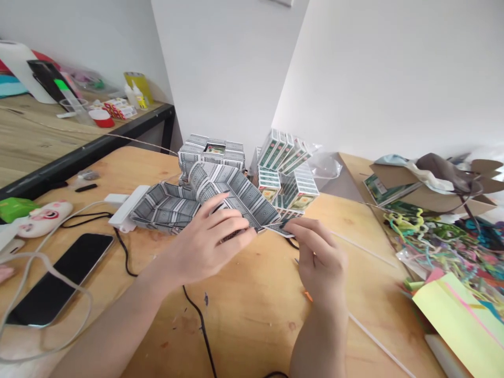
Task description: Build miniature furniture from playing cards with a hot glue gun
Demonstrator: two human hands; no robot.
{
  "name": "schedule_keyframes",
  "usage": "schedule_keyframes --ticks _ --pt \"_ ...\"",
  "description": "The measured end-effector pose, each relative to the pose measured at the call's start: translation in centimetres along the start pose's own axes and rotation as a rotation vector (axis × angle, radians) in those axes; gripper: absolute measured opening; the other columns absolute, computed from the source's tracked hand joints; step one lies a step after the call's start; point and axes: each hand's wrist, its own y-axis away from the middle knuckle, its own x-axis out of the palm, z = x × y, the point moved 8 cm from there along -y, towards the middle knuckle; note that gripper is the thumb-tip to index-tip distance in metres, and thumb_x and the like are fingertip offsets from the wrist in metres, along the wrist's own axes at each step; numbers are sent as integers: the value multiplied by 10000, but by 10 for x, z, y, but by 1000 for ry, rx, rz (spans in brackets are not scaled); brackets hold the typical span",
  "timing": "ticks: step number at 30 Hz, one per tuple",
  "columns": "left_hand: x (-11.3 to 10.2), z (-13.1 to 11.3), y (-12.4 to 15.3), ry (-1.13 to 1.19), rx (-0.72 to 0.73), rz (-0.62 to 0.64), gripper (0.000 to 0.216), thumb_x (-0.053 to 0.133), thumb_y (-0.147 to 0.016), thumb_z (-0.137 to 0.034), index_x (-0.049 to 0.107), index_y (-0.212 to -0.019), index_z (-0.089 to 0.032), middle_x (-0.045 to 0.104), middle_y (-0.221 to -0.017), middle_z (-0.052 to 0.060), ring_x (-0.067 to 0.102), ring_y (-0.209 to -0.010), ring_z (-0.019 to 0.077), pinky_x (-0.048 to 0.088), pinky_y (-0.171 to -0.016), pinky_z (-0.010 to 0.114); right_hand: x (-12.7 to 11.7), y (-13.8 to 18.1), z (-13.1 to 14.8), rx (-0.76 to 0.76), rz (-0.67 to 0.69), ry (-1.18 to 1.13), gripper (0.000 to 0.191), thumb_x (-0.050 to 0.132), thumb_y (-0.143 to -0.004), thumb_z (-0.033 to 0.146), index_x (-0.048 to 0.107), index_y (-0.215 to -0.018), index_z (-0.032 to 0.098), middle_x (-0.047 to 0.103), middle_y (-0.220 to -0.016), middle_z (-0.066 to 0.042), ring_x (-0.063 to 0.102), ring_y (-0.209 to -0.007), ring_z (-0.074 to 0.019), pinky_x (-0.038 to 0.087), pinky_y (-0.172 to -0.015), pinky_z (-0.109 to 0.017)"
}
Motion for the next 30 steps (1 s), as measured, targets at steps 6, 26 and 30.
schedule_keyframes --ticks 6,26,30 --pt "5 2 2 14 -2 33 286 517 -813 -86 540 -1053 -240 618 -977 20 549 -1011 183 324 -1067 520 -2 1 -2 8 25 -1 344 381 -851 49 643 -935 254 627 -920 -49 598 -833 -174 487 -686 -306" --pt "6 -5 -2 233 -18 77 358 546 -811 -106 514 -1158 -184 639 -1085 54 545 -1095 204 288 -1100 514 -3 1 -3 37 -26 -20 319 513 -836 127 626 -1072 310 548 -855 -36 566 -764 -164 500 -664 -327" --pt "2 -1 -3 407 -122 59 408 621 -775 -181 503 -1165 -177 616 -1101 89 559 -1079 217 370 -1058 498 -15 3 -19 197 -280 -235 370 735 -679 228 585 -1013 277 514 -933 -37 561 -816 -175 527 -632 -305"
